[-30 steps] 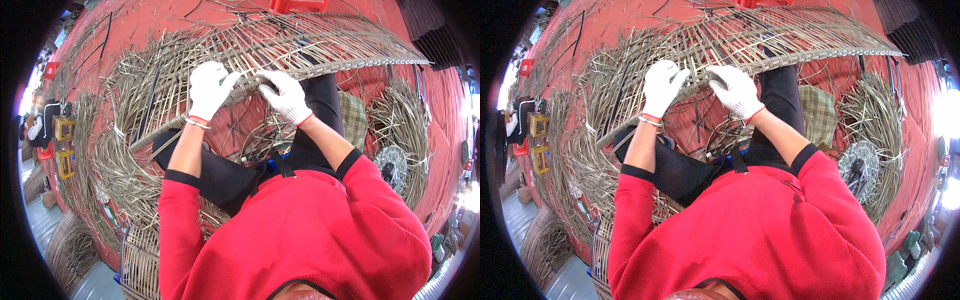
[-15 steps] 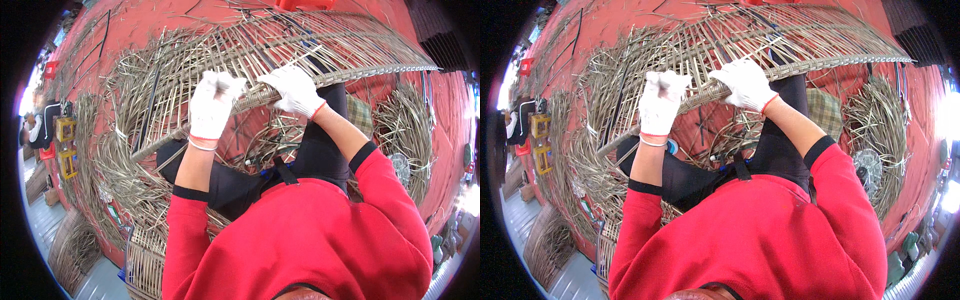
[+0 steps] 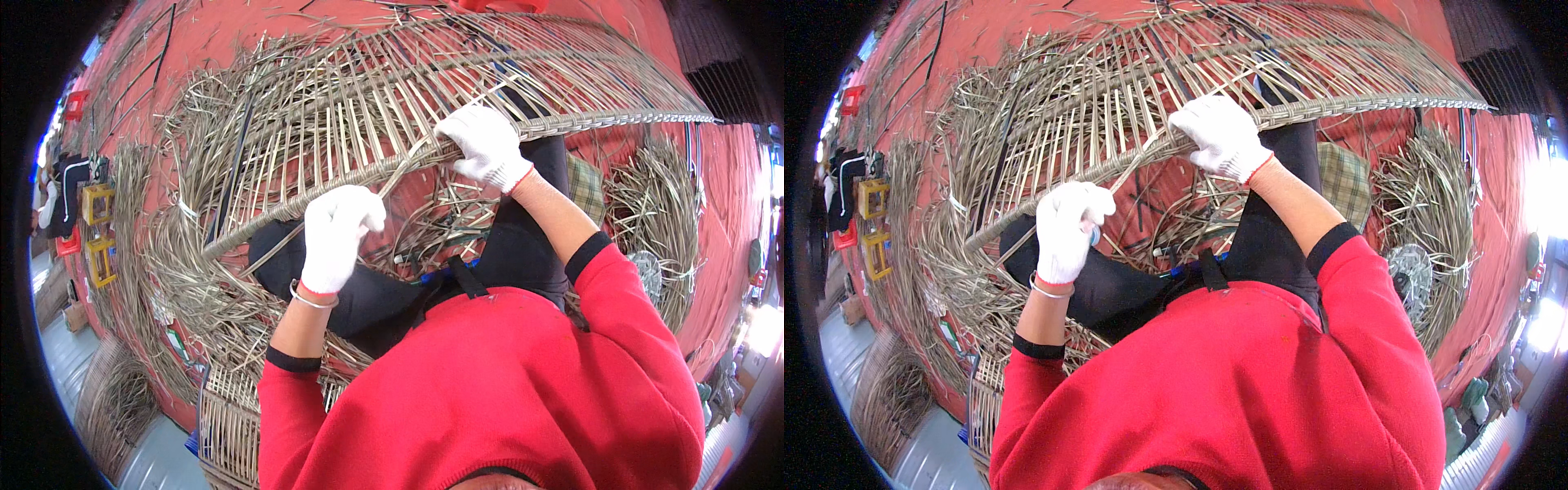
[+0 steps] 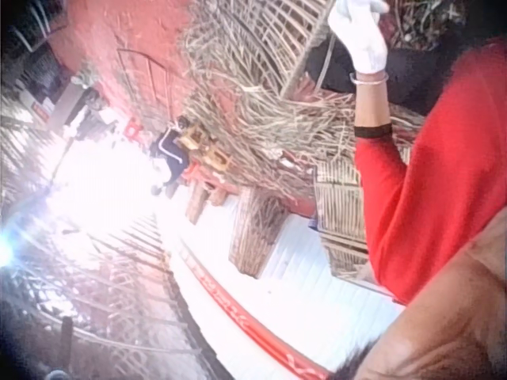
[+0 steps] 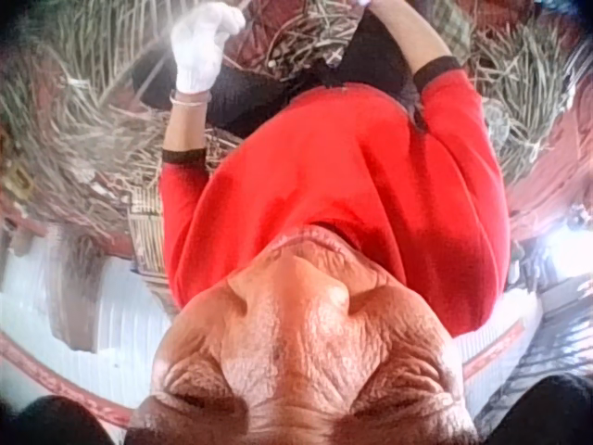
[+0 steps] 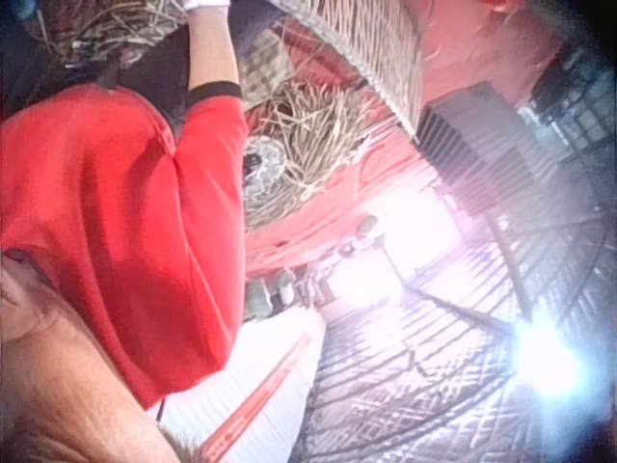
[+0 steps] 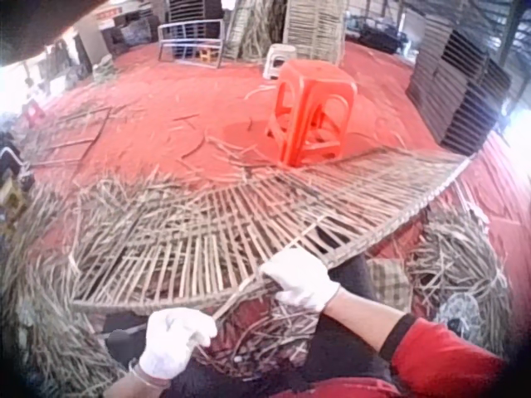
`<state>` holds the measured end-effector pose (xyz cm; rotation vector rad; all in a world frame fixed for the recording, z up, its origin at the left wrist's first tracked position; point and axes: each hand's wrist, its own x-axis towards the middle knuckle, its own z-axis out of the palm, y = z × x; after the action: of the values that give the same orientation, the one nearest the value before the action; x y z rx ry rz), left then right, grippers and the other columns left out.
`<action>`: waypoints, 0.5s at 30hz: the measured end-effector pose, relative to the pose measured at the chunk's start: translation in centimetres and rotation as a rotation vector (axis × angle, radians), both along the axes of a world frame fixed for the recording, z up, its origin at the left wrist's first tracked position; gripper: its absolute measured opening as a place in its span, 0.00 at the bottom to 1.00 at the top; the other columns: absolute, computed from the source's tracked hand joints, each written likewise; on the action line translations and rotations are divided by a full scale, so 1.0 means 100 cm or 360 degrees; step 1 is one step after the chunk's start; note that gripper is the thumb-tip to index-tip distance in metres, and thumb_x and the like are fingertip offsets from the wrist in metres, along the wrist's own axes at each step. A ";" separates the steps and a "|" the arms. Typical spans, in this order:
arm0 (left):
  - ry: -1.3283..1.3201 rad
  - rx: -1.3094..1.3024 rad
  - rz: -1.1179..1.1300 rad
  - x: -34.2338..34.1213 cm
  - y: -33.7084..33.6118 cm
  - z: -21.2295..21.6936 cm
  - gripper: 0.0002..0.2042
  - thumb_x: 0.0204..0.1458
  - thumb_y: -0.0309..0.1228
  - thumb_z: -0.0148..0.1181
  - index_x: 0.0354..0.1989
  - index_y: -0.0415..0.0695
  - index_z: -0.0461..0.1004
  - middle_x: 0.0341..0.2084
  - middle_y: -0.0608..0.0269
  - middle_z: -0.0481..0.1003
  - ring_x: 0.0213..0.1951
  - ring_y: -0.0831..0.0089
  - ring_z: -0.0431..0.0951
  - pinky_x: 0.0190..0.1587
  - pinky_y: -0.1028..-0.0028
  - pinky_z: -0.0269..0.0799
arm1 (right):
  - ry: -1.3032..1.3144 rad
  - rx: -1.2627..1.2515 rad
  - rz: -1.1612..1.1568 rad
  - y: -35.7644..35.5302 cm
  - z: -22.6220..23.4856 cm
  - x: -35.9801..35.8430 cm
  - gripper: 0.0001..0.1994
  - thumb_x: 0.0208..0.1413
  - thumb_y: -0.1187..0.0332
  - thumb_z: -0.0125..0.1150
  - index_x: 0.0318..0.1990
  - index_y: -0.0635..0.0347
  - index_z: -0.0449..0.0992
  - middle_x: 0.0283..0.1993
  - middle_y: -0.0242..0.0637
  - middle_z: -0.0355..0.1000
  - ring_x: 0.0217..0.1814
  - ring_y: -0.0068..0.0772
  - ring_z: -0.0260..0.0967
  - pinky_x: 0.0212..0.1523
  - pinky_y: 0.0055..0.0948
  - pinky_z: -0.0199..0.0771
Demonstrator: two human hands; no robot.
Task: The person weaves thin dried plant strips into a large circular basket frame using both hands. They repeatedly thread and pull the strips through the existing weave to build up the basket wall.
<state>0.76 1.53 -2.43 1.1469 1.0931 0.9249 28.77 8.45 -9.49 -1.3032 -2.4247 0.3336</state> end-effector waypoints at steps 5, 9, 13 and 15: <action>0.0610 0.0498 -0.0028 -0.014 0.027 -0.023 0.08 0.58 0.22 0.53 0.27 0.39 0.75 0.23 0.66 0.75 0.26 0.80 0.73 0.33 0.77 0.69 | 0.0068 0.0181 -0.0030 -0.011 0.009 0.000 0.24 0.39 0.63 0.76 0.47 0.47 0.77 0.46 0.31 0.73 0.53 0.44 0.71 0.55 0.43 0.70; -0.0218 0.0101 0.0195 -0.009 0.028 -0.037 0.09 0.58 0.20 0.53 0.24 0.41 0.70 0.21 0.68 0.72 0.25 0.79 0.71 0.31 0.77 0.65 | -0.0029 0.0294 -0.0086 -0.016 0.012 -0.001 0.21 0.43 0.63 0.74 0.47 0.47 0.77 0.43 0.31 0.72 0.50 0.40 0.71 0.50 0.42 0.70; 0.0268 0.0338 -0.0028 -0.013 0.009 -0.036 0.09 0.60 0.22 0.53 0.26 0.40 0.74 0.22 0.67 0.73 0.25 0.80 0.71 0.32 0.77 0.67 | 0.0051 0.0258 -0.0014 -0.012 0.009 0.001 0.19 0.41 0.63 0.74 0.44 0.48 0.77 0.42 0.31 0.73 0.48 0.39 0.71 0.49 0.41 0.70; 0.0033 0.0105 0.0077 -0.015 0.002 -0.036 0.10 0.62 0.25 0.53 0.27 0.39 0.76 0.23 0.67 0.75 0.25 0.81 0.71 0.30 0.78 0.65 | 0.0155 0.0261 0.0059 -0.011 0.009 0.003 0.19 0.39 0.63 0.74 0.42 0.48 0.77 0.42 0.32 0.73 0.48 0.40 0.71 0.48 0.41 0.70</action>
<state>-0.69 1.69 -6.06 1.1911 1.1182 0.9948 29.06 7.32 -8.61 -1.1463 -2.3432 0.1985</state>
